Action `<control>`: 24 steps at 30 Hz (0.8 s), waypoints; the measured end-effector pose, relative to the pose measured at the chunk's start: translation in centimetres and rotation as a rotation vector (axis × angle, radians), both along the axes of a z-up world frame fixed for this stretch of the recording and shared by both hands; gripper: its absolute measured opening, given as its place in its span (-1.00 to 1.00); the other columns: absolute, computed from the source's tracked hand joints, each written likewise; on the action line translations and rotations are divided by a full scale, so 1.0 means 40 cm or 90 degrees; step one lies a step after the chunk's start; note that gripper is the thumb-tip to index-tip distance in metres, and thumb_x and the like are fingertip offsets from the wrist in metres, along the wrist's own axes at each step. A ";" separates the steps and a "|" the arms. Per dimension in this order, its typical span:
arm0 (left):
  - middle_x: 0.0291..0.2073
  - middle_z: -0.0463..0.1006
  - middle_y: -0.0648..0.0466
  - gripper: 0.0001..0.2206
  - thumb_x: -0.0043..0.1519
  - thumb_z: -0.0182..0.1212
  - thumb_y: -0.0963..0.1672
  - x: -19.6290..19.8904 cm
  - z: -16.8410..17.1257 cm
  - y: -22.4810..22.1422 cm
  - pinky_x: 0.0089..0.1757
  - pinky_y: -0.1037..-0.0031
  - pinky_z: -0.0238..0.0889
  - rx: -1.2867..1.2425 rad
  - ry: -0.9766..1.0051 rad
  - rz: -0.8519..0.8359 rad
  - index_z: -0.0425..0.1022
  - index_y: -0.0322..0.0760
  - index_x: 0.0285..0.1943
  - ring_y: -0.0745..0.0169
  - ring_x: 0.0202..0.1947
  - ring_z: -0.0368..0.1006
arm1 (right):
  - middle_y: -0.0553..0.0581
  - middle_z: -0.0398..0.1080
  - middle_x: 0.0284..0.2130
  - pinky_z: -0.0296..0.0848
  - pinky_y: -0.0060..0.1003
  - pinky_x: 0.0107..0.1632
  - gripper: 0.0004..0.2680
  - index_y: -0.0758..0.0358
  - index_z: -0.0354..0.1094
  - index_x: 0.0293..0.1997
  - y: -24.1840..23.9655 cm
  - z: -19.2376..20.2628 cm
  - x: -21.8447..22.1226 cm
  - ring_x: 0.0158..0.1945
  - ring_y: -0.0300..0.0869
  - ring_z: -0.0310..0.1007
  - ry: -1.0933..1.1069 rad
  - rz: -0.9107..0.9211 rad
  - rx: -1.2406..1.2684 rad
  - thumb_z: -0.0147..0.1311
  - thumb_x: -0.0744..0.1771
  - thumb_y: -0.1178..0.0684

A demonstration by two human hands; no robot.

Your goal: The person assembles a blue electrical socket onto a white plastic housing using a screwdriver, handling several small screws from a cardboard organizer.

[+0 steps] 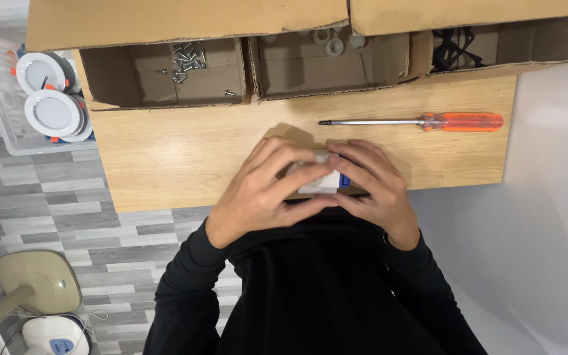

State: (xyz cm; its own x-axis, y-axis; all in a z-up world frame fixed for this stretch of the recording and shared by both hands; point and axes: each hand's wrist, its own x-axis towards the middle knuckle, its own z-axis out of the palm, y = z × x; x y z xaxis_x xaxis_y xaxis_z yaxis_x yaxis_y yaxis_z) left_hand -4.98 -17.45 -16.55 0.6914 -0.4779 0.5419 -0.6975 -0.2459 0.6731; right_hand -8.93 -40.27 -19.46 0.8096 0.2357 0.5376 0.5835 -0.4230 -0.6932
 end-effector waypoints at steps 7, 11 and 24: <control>-0.02 0.70 -0.09 -0.82 0.35 0.26 -0.28 0.013 0.052 0.016 -0.04 0.13 0.49 0.000 -0.002 -0.096 0.72 -0.31 0.05 -0.18 -0.04 0.62 | 0.46 0.60 0.06 0.55 0.25 0.22 -0.60 0.44 0.53 0.19 -0.002 -0.007 -0.003 0.06 0.25 0.68 -0.008 0.009 -0.001 0.53 0.27 0.11; -0.10 0.68 -0.05 -0.88 0.37 0.34 -0.22 0.022 0.057 0.015 -0.12 0.17 0.48 0.021 -0.010 -0.089 0.73 -0.28 0.04 -0.12 -0.14 0.59 | 0.46 0.60 0.05 0.55 0.27 0.21 -0.59 0.45 0.52 0.20 -0.001 -0.005 -0.007 0.07 0.25 0.68 -0.002 0.008 -0.003 0.54 0.26 0.13; 0.04 0.69 -0.09 -0.78 0.39 0.17 -0.28 0.015 0.065 0.022 -0.01 0.16 0.46 0.048 -0.046 -0.127 0.71 -0.31 0.10 -0.21 0.03 0.61 | 0.44 0.58 0.10 0.55 0.25 0.24 -0.61 0.44 0.52 0.23 0.003 -0.003 -0.010 0.11 0.22 0.66 -0.023 0.004 -0.002 0.49 0.31 0.09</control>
